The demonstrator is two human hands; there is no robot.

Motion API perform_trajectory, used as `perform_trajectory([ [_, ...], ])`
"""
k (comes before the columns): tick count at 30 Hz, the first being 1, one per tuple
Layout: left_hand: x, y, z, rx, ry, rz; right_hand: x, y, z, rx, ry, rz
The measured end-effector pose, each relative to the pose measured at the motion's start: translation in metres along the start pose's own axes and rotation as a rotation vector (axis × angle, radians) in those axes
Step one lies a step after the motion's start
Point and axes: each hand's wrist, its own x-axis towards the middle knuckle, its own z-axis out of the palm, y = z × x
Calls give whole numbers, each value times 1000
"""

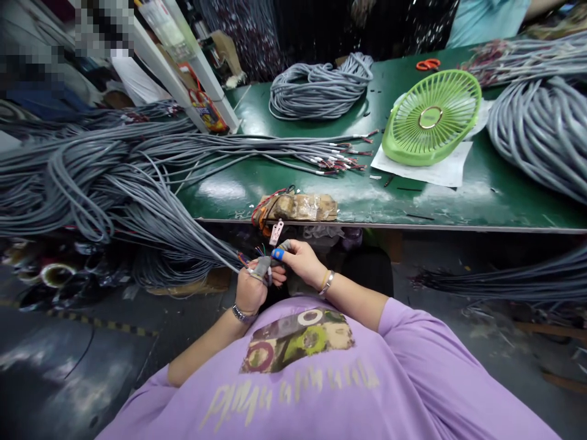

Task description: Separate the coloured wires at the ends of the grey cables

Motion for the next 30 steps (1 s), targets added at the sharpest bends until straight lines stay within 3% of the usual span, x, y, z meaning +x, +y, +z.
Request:
perform_trajectory([
  [11,-2,-1,-4,64,66,91,-4,-3,-5,-51,-71,-11],
  [15,-4,5,-8,55,59,74,-4,0,-15,12,-118,60],
  [19,-7,14,-10,39,-29,58,8,1,-23,193,-62,188],
  [23,-7,24,-4,16,-93,18,26,-5,-16,230,-81,267],
  [30,0,29,6,26,-79,-22,38,-9,2,397,-100,280],
])
